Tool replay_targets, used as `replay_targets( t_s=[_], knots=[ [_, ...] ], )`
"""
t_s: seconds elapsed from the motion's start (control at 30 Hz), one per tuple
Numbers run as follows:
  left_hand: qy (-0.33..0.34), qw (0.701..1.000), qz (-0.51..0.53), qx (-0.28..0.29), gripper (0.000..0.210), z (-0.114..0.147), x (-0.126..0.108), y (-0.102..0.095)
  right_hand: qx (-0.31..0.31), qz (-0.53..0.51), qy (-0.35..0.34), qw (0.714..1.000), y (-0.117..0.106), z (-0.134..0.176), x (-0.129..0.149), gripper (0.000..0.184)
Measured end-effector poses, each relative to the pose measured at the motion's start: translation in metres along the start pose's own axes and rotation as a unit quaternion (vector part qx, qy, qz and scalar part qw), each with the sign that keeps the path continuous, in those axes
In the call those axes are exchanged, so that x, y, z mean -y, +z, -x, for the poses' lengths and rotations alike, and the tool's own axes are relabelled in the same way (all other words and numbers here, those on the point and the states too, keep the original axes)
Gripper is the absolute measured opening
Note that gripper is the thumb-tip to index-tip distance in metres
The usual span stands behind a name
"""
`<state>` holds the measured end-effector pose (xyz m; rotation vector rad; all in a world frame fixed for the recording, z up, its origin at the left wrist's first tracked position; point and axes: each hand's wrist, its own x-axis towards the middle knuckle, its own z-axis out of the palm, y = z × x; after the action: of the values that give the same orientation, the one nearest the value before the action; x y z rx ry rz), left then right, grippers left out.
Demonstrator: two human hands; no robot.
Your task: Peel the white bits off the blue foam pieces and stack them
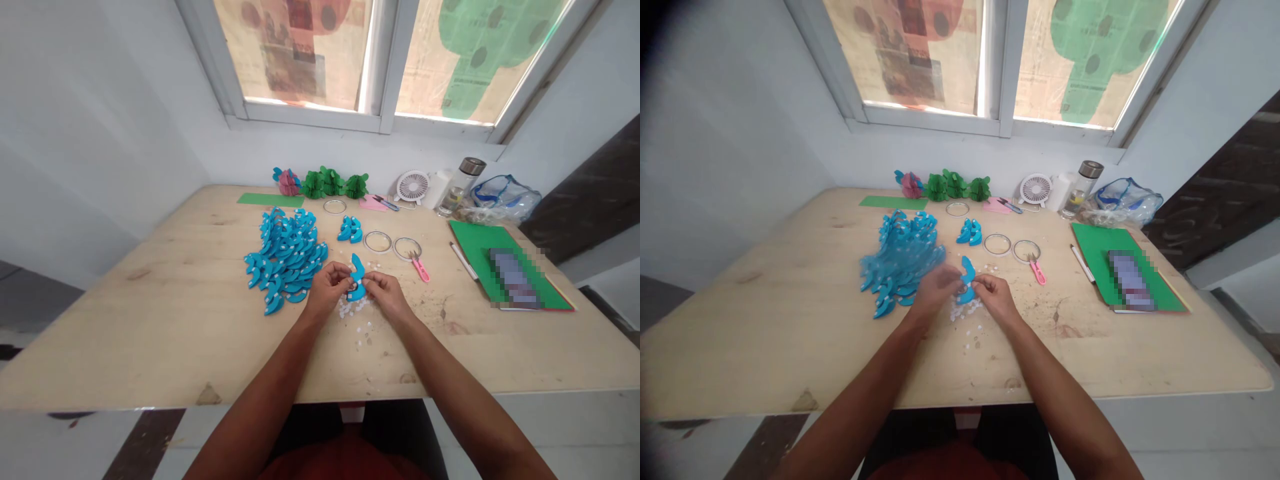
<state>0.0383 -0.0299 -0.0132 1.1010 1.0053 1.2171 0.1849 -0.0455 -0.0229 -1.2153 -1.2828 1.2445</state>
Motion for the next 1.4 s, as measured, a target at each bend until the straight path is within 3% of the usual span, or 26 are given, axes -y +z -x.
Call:
replay_targets(
  t_s=[0.2,0.5,0.67,0.77,0.83,0.9,1.0,1.13,1.4],
  knots=[
    [-0.006,1.000,0.010,-0.008,0.020,0.000,0.000,0.000,0.032,-0.005,0.005,0.999,0.000,0.000,-0.001,0.010],
    [-0.024,0.999,0.034,-0.007,0.021,0.001,0.005,-0.002,0.023,-0.043,0.020,0.999,0.003,0.001,0.001,0.012],
    [-0.009,1.000,-0.008,-0.002,0.019,0.000,0.004,-0.001,0.007,-0.054,0.031,0.998,0.005,0.001,-0.001,0.013],
    [0.045,0.995,-0.082,-0.019,0.016,0.001,0.006,-0.001,0.000,-0.036,0.029,0.999,0.004,-0.002,-0.006,0.014],
    [0.126,0.975,-0.174,-0.059,0.013,0.004,0.006,0.000,-0.010,-0.013,0.025,1.000,0.002,-0.003,-0.011,0.015],
    [0.213,0.934,-0.273,-0.084,0.008,0.007,0.006,0.001,-0.025,0.018,0.017,0.999,0.000,-0.005,-0.015,0.017],
    [0.286,0.883,-0.368,-0.052,0.007,0.010,0.007,0.003,-0.045,0.079,-0.010,0.996,-0.002,-0.005,-0.018,0.018],
    [0.303,0.863,-0.404,-0.029,0.011,0.012,0.012,0.005,-0.055,0.148,-0.043,0.986,-0.002,-0.004,-0.017,0.016],
    [0.290,0.862,-0.414,-0.036,0.010,0.012,0.016,0.006,-0.061,0.177,-0.057,0.981,0.000,-0.002,-0.016,0.013]
  ],
)
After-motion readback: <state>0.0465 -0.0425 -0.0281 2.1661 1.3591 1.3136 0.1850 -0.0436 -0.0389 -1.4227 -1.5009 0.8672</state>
